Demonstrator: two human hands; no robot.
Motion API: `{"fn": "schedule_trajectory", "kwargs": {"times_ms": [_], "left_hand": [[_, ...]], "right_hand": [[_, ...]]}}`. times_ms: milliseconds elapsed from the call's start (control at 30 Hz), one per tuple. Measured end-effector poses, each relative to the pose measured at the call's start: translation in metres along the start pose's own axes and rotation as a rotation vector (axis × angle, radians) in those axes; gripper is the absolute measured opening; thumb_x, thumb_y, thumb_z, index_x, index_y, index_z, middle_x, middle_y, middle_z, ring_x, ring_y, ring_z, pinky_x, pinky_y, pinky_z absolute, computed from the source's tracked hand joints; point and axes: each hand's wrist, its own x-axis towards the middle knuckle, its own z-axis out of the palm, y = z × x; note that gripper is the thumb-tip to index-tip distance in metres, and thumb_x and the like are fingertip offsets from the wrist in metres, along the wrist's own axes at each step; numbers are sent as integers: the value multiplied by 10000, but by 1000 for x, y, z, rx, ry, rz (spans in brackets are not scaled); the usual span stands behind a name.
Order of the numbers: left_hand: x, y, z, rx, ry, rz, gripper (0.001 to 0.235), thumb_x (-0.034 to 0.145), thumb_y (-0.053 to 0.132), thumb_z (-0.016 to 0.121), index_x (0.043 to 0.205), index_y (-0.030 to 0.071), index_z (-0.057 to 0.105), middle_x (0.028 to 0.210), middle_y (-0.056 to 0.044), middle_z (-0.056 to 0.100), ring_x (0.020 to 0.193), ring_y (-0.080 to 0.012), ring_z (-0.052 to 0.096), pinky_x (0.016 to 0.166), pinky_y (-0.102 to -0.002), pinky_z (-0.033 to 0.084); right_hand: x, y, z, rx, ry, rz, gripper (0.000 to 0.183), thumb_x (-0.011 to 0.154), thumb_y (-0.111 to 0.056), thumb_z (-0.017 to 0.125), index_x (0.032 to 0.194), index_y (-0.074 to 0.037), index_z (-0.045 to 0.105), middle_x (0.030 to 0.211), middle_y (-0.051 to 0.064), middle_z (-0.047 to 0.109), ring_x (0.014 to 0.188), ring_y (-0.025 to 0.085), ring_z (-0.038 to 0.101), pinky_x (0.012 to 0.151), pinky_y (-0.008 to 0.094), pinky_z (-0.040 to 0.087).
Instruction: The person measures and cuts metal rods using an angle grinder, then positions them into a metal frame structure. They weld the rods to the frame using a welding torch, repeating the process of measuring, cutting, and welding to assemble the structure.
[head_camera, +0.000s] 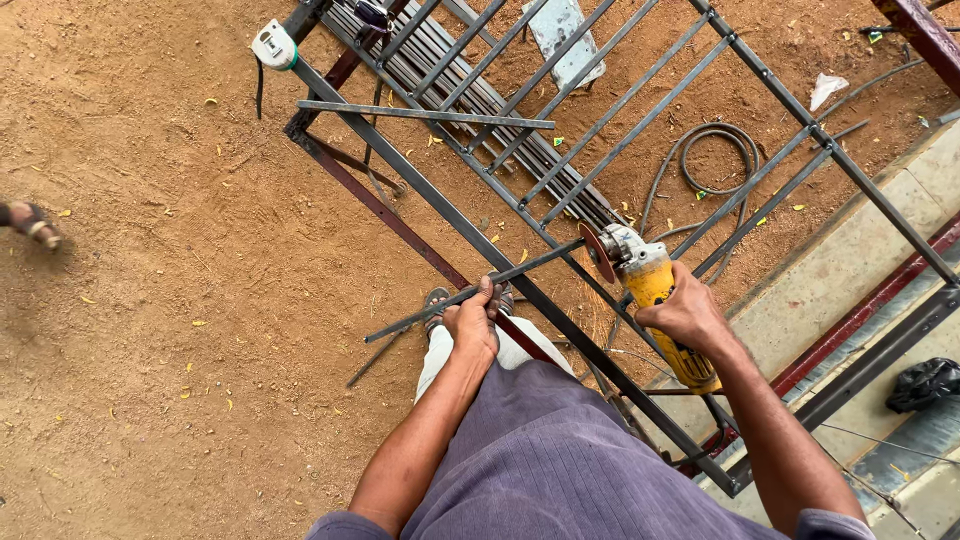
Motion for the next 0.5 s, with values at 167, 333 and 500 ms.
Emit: {"fn": "schedule_trajectory", "kwargs": {"times_ms": [167,333,500], "left_hand": [[2,-1,0,-12,-12,-13,134,872,9,751,927,-79,666,867,-189,743,712,-220,737,580,-302,611],[0,16,4,110,-24,28,206,867,79,796,912,-45,639,847,-160,725,701,-226,741,515,-266,506],[-18,68,26,391,-212,446,269,871,154,769,985,22,564,812,-134,667,652,-262,686,533,-348,579]], "right_hand": [[-7,-2,-1,23,43,-59,799,613,-206,841,1330,-28,536,1037,168,717,910,284,707,842,445,588],[-23,-1,-8,170,66,-77,746,602,-152,828,1284,-19,556,974,164,725,856,289,703,790,433,575],[-44,13,-2,536,129,-99,558,647,-38,801,1165,2,597,900,141,708,744,250,677,672,406,564]]}}
